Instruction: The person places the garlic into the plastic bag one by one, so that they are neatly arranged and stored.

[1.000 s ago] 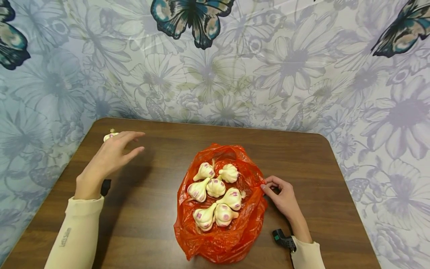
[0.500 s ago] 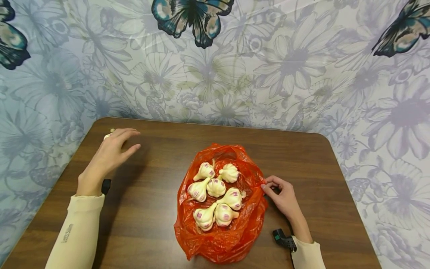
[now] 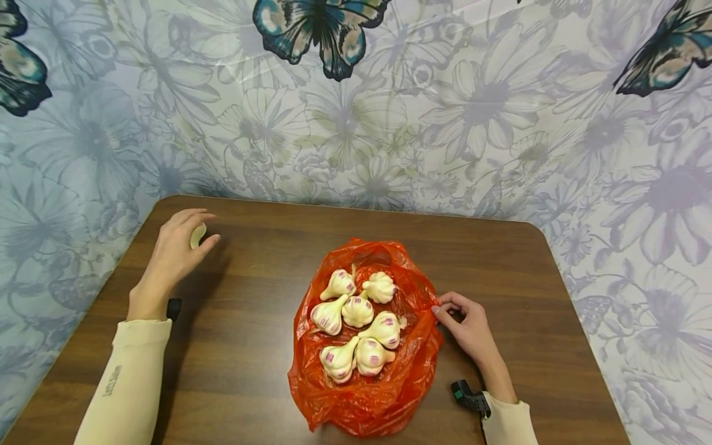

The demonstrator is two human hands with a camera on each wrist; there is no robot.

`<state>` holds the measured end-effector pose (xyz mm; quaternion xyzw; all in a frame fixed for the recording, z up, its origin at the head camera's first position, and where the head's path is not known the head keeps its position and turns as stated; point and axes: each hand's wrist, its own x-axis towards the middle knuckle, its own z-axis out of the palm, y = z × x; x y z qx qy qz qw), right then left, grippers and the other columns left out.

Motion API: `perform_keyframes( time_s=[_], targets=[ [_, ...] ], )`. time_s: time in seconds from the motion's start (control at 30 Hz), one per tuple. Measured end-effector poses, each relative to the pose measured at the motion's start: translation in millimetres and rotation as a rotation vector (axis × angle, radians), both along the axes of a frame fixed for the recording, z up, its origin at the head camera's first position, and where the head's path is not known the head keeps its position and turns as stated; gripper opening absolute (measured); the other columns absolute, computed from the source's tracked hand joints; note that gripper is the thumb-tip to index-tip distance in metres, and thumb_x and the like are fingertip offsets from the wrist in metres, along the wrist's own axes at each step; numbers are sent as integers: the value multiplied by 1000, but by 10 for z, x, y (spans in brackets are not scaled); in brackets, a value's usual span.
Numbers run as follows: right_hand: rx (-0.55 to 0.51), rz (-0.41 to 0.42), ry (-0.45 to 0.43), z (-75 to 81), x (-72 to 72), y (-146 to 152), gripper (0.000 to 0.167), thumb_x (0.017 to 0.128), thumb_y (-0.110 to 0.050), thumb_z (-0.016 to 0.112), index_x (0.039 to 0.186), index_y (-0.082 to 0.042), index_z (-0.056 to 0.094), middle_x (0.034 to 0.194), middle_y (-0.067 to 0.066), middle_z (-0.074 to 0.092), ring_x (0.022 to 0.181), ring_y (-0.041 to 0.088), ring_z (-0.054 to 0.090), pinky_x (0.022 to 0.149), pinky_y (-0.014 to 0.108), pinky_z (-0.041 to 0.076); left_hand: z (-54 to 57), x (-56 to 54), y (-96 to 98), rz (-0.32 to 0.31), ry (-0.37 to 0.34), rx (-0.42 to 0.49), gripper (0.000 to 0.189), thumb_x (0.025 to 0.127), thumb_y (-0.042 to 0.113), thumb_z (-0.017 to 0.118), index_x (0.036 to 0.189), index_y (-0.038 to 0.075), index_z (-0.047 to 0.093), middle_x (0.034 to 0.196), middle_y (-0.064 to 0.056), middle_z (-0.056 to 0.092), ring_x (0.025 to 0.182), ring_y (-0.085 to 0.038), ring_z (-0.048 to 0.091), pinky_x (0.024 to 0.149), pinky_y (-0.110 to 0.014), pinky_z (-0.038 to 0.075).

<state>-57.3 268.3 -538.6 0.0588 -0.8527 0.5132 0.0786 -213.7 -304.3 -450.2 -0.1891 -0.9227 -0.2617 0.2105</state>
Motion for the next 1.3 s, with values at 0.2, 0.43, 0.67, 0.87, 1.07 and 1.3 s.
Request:
perform_keyframes(
  time_s=[0.2,0.43,0.67,0.87,1.07,1.3],
  targets=[
    [0,0,-2,6,0,-3,7,98,-2,71,103,-8,73,82,1,74,79,11,64,79,20,45,-96,-22,-91,47,-112,-43,53,92,12,81,138,-5,60,147,-33,51,144,-52,39,116,-80,22],
    [-1,4,4,-10,1,0,8,98,-1,71,102,-8,73,81,1,73,78,11,63,78,21,45,-162,-33,-134,51,-125,-55,49,91,8,80,134,-5,62,146,-33,52,143,-53,39,119,-75,25],
    [-18,15,15,-23,-1,2,6,99,-1,70,101,-6,72,81,1,73,77,11,63,77,21,46,-192,-39,-200,48,-121,-89,48,78,-15,68,125,-7,65,144,-37,51,138,-59,41,112,-78,31],
    [-27,17,16,-28,6,0,4,99,-1,70,101,-4,72,80,1,73,77,12,64,78,20,47,-182,-5,-228,11,-259,-96,62,70,-24,48,128,-5,64,145,-36,50,135,-58,43,107,-76,36],
    [-19,13,12,-22,11,-5,6,99,-1,70,101,-6,72,80,1,73,78,11,63,79,20,46,-187,-8,-234,-25,-257,-121,56,76,-23,48,126,-4,66,142,-35,52,133,-57,47,106,-72,40],
    [-21,14,13,-23,6,0,5,99,-2,70,101,-5,72,81,2,73,77,12,63,78,20,46,-158,-13,-231,-38,-287,-140,52,79,-19,55,127,-3,66,140,-32,54,130,-55,49,103,-71,42]
  ],
)
